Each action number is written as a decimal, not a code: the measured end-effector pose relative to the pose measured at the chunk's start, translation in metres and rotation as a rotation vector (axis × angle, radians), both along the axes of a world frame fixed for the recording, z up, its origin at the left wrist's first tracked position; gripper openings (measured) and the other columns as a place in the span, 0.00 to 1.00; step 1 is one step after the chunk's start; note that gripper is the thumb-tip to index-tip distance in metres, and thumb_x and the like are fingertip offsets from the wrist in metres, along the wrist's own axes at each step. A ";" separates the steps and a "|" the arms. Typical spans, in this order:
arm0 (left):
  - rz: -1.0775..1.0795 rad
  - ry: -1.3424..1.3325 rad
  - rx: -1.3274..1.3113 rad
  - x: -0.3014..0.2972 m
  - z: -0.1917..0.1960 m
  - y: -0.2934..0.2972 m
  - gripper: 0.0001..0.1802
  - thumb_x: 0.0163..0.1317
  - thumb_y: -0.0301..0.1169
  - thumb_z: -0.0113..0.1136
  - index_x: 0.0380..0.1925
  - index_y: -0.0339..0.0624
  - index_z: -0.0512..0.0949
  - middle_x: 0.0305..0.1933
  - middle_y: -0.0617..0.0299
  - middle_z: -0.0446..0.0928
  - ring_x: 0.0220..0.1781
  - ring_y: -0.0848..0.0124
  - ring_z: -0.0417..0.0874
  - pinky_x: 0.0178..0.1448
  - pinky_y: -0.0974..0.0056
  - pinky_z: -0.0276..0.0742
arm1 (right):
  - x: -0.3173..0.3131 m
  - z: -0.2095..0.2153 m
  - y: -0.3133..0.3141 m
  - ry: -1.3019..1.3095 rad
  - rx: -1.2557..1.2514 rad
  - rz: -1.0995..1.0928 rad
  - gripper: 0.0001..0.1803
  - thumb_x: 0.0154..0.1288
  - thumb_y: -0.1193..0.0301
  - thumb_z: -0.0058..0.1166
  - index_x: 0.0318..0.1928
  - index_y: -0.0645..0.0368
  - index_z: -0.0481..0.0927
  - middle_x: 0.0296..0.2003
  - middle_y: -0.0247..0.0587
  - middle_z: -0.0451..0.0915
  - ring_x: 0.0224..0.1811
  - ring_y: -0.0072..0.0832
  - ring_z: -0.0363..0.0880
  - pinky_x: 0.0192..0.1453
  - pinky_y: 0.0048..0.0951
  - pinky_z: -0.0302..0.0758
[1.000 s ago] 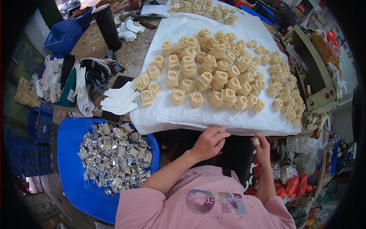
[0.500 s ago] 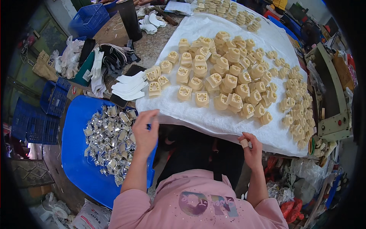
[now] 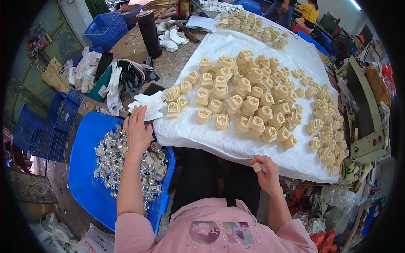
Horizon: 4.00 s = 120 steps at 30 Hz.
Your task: The person is manually assembling or finishing small beige molded shoe components by inserting white structural inserts.
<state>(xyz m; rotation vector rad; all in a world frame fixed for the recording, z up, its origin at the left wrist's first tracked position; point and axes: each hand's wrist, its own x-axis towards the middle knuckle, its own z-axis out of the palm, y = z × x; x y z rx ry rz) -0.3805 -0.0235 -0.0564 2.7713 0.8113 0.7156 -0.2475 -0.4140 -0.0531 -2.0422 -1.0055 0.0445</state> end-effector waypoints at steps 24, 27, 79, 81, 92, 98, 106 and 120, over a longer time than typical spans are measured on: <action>0.314 -0.808 -0.301 0.019 0.019 0.016 0.13 0.63 0.28 0.52 0.45 0.34 0.77 0.33 0.55 0.78 0.33 0.72 0.76 0.40 0.67 0.72 | 0.009 -0.005 0.025 0.163 0.083 0.024 0.14 0.58 0.83 0.52 0.46 0.61 0.75 0.32 0.42 0.82 0.35 0.33 0.81 0.43 0.30 0.76; 0.090 -0.742 -0.167 -0.001 0.033 -0.049 0.12 0.56 0.20 0.54 0.41 0.35 0.79 0.36 0.54 0.79 0.38 0.64 0.80 0.43 0.64 0.74 | 0.004 -0.005 0.032 0.229 0.138 0.007 0.14 0.58 0.82 0.52 0.46 0.62 0.75 0.31 0.41 0.82 0.35 0.30 0.81 0.43 0.29 0.75; -0.636 -0.320 -1.123 0.004 0.017 -0.157 0.25 0.67 0.29 0.46 0.62 0.29 0.62 0.54 0.48 0.68 0.56 0.59 0.72 0.60 0.63 0.66 | -0.019 0.032 0.108 0.227 0.129 0.359 0.15 0.46 0.85 0.50 0.38 0.62 0.72 0.34 0.48 0.71 0.38 0.46 0.69 0.42 0.41 0.65; -0.589 -0.359 -1.111 0.004 0.010 -0.159 0.24 0.70 0.34 0.44 0.60 0.29 0.65 0.52 0.51 0.72 0.52 0.64 0.75 0.58 0.66 0.67 | -0.019 0.031 0.109 0.215 0.151 0.353 0.13 0.48 0.84 0.47 0.38 0.62 0.72 0.34 0.48 0.71 0.38 0.46 0.69 0.41 0.39 0.65; -0.045 -0.913 -1.570 0.007 0.002 -0.133 0.21 0.71 0.29 0.43 0.59 0.26 0.65 0.54 0.51 0.74 0.52 0.70 0.78 0.57 0.67 0.73 | 0.012 0.036 0.070 0.717 0.938 -0.004 0.08 0.60 0.71 0.42 0.37 0.60 0.71 0.42 0.46 0.70 0.42 0.31 0.70 0.47 0.30 0.70; 0.099 -1.135 -1.025 0.010 0.009 -0.050 0.23 0.66 0.19 0.41 0.62 0.33 0.63 0.57 0.52 0.71 0.55 0.67 0.76 0.59 0.64 0.72 | 0.020 0.048 0.063 0.662 0.878 0.020 0.08 0.61 0.71 0.43 0.38 0.61 0.70 0.42 0.47 0.71 0.41 0.29 0.71 0.45 0.29 0.72; 0.228 -0.398 0.073 0.005 -0.025 0.027 0.12 0.62 0.21 0.50 0.45 0.36 0.78 0.42 0.53 0.77 0.43 0.60 0.79 0.48 0.62 0.74 | 0.012 0.047 0.093 0.585 0.630 0.073 0.09 0.58 0.75 0.43 0.38 0.66 0.71 0.42 0.45 0.71 0.38 0.25 0.70 0.47 0.27 0.69; -0.033 -0.355 0.038 0.005 0.028 -0.043 0.24 0.53 0.28 0.60 0.53 0.37 0.73 0.47 0.50 0.74 0.49 0.51 0.74 0.56 0.54 0.68 | 0.019 0.055 0.131 0.324 0.320 0.212 0.10 0.53 0.79 0.44 0.38 0.63 0.72 0.41 0.45 0.73 0.39 0.34 0.72 0.48 0.32 0.69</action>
